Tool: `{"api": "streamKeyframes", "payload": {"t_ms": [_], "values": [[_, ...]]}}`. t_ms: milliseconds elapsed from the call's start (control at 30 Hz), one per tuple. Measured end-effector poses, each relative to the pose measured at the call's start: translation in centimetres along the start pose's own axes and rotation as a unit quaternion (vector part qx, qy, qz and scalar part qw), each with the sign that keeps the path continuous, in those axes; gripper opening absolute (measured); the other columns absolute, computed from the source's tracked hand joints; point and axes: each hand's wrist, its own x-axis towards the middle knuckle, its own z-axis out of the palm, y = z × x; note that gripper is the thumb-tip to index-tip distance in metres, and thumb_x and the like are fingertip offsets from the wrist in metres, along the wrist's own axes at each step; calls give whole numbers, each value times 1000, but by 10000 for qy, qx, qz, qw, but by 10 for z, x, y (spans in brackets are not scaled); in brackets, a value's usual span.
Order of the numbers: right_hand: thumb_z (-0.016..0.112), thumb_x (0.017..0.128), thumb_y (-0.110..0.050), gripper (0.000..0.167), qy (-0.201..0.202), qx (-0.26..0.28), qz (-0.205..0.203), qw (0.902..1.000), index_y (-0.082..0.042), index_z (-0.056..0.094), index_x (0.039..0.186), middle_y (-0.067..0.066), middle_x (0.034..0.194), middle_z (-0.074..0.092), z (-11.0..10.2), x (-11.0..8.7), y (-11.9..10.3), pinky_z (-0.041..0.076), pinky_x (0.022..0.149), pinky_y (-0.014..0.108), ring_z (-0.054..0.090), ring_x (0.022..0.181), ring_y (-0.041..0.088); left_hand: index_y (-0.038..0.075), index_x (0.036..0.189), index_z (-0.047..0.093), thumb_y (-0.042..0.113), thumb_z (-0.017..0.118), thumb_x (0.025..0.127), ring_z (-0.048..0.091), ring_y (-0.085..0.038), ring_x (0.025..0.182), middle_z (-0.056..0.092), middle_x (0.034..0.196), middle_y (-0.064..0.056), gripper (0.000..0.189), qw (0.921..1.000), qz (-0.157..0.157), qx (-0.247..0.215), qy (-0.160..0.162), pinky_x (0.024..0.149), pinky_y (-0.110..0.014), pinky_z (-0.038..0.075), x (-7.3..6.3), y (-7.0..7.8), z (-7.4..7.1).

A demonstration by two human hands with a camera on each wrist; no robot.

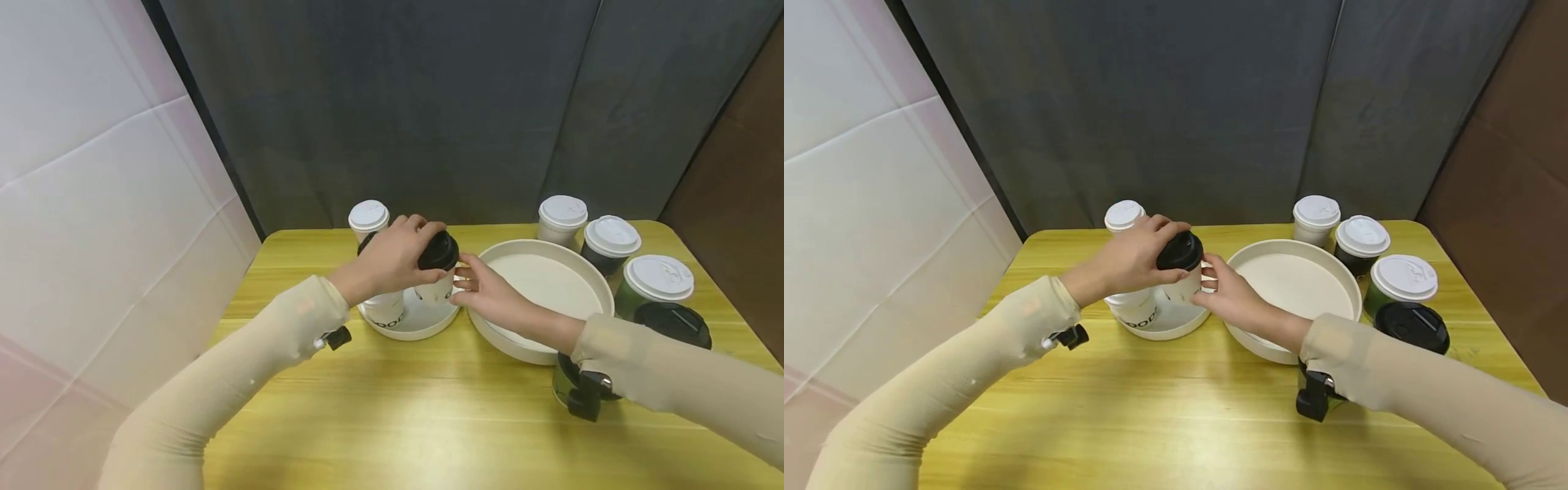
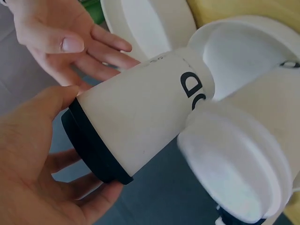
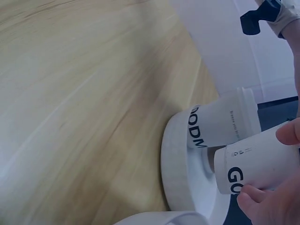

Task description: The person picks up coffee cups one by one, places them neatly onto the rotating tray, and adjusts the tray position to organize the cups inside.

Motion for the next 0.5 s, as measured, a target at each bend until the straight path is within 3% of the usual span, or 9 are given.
{"api": "streamKeyframes", "payload": {"t_ms": [233, 500], "values": [[56, 95, -14, 76, -5, 41, 234, 9997, -4, 14, 157, 25, 158, 31, 4, -1, 9, 37, 116, 53, 37, 144, 41, 14, 147, 44, 54, 68, 87, 55, -29, 120, 55, 135, -13, 76, 9999, -57, 145, -70, 92, -43, 57, -2, 6, 17], [56, 93, -15, 76, -130, -8, 374, 9992, -4, 15, 156, 24, 157, 32, 8, 2, 15, 38, 116, 52, 39, 144, 41, 14, 147, 44, 52, 70, 86, 54, -29, 120, 55, 133, -12, 76, 9999, -47, 13, -108, 94, -42, 56, -4, 8, 30]]}}
